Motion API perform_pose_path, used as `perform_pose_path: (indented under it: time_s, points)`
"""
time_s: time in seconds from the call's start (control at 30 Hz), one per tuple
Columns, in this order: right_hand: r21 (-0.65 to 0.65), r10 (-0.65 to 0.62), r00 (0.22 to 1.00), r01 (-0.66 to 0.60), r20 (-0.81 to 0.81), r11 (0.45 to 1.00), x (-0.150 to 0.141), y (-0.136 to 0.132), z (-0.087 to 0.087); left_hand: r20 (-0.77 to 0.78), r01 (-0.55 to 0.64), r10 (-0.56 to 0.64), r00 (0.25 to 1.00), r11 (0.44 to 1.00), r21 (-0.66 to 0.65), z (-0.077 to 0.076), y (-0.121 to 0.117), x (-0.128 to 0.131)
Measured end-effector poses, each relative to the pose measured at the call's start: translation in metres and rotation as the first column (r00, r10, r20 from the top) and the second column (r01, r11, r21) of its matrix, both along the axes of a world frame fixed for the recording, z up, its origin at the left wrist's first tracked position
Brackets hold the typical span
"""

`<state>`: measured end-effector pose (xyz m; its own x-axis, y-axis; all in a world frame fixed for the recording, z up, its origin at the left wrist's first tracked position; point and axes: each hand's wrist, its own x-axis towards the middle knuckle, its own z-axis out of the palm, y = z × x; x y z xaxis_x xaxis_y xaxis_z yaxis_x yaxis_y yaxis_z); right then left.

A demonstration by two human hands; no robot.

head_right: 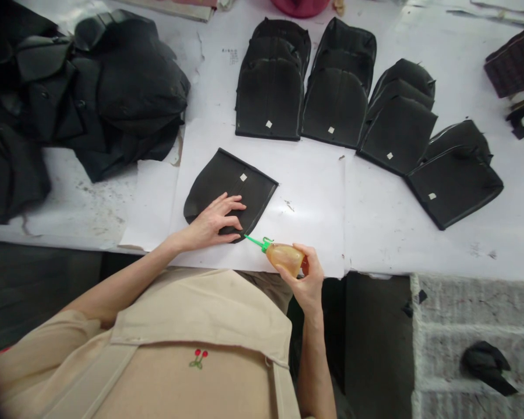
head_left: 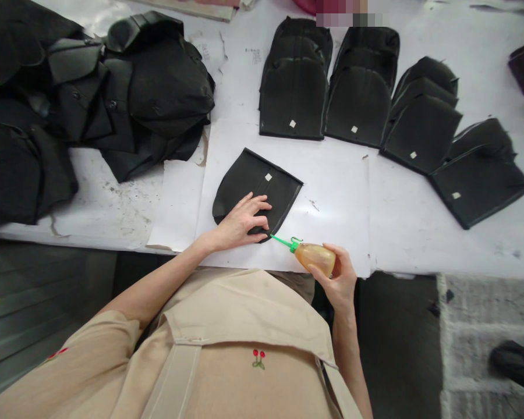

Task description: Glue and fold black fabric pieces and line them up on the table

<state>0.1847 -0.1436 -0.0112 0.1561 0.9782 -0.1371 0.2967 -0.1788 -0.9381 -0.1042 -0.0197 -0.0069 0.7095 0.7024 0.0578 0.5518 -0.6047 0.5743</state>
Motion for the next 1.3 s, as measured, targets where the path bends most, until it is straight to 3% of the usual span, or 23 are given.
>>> perform_pose_path:
  time_s: [0.3,0.57,0.83,1.13,1.3]
  points:
    - [0.030,0.070,0.997,-0.069,-0.040,0.997,-0.009,-0.002,-0.003,-0.007,-0.004,0.004,1.000,1.000,-0.022,-0.001,-0.001,0.001]
    - [0.039,0.071,0.997,-0.070,-0.031,0.997,-0.013,-0.001,-0.002,0.019,0.063,-0.062,0.998,0.993,-0.098,0.003,0.002,-0.004]
    - [0.026,0.106,0.994,-0.105,-0.027,0.994,-0.011,-0.001,0.002,0.009,0.040,-0.039,0.999,0.992,-0.122,0.004,0.003,-0.002]
    - [-0.020,0.034,0.994,-0.036,-0.103,0.999,-0.012,-0.004,-0.003,-0.041,0.111,-0.119,0.992,0.980,-0.162,0.012,0.012,-0.006]
    - [-0.109,-0.037,0.986,0.019,-0.164,0.994,-0.008,-0.005,0.000,-0.065,0.165,-0.177,0.982,0.974,-0.159,0.015,0.017,-0.012]
